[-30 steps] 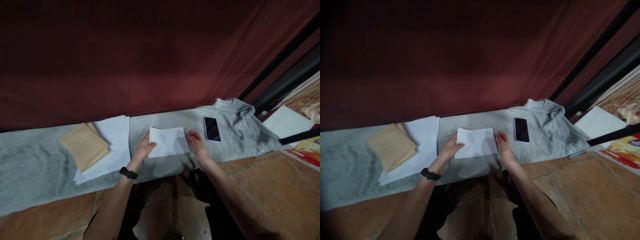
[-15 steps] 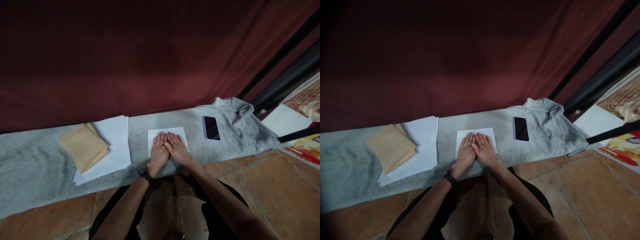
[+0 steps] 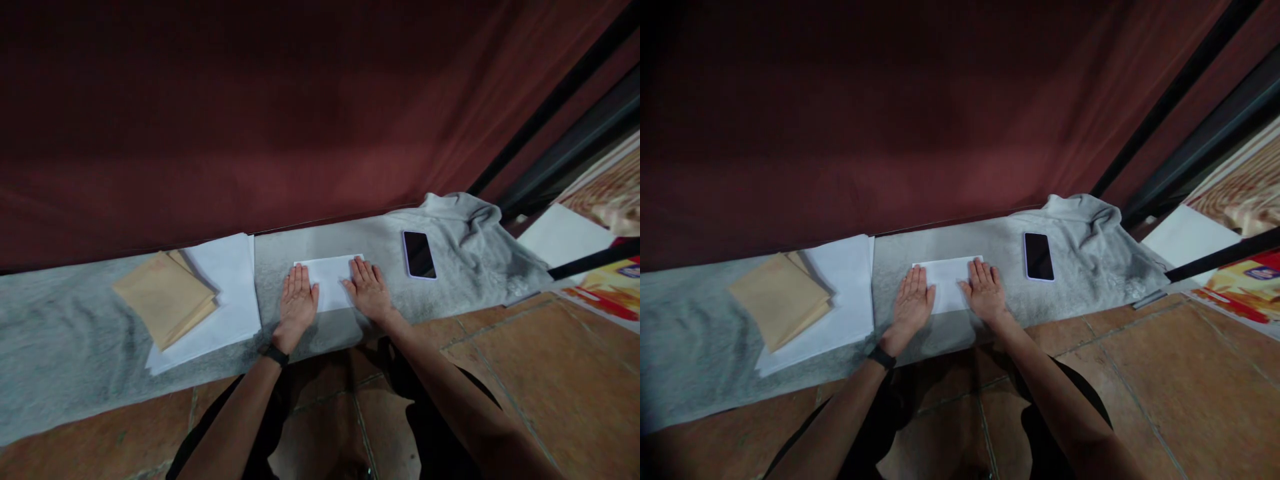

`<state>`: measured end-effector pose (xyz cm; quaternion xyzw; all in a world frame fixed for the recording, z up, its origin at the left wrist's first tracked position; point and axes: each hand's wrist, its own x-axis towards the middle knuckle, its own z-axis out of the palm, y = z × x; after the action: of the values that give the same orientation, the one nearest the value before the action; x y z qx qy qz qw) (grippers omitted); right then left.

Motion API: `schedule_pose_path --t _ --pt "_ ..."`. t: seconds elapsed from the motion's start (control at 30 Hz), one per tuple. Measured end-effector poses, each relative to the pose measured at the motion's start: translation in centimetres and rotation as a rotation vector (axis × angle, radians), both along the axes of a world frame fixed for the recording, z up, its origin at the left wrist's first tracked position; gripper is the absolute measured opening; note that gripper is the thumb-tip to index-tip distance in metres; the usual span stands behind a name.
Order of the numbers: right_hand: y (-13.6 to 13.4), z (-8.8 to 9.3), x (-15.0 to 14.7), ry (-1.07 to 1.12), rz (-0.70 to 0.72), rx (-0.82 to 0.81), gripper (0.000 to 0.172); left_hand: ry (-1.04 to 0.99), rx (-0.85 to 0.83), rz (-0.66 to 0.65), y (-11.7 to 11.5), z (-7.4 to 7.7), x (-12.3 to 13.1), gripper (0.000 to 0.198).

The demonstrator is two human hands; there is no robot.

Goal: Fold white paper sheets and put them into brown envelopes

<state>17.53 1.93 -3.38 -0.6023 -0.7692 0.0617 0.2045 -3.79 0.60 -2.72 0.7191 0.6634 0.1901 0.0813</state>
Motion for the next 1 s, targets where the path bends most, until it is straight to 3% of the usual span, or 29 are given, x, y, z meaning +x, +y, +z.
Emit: schedule_pose_path --t 0.17,0.3,0.47,0.57,0.83,1.0 --pt "-0.1 -0.2 1.5 0.027 -0.075 0.009 0.064 -0.012 0.013 0.075 -0.3 -0.2 -1.2 0.065" --pt "-0.8 0.4 1.3 0.041 -0.097 0.02 0.062 -0.049 0.085 0.117 -1.5 0.5 -0.3 0.065" --pt "-3.7 1.1 -1.3 0.022 0.147 -0.028 0.058 -0.048 0.049 -0.18 -4.4 0.8 3.4 0.062" --pt "-5.0 1.0 -1.9 0.013 0.211 -0.038 0.055 0.0 0.004 -0.249 -5.5 0.3 4.5 0.062" --pt "-4.2 0.2 1.3 -0.001 0.063 0.019 0.062 0.074 0.031 -0.145 -5.9 0.1 2.1 0.064" --pt "-3.0 1.2 2.9 0.017 -0.101 0.001 0.059 0.055 0.037 -0.047 -5.7 0.2 0.9 0.068"
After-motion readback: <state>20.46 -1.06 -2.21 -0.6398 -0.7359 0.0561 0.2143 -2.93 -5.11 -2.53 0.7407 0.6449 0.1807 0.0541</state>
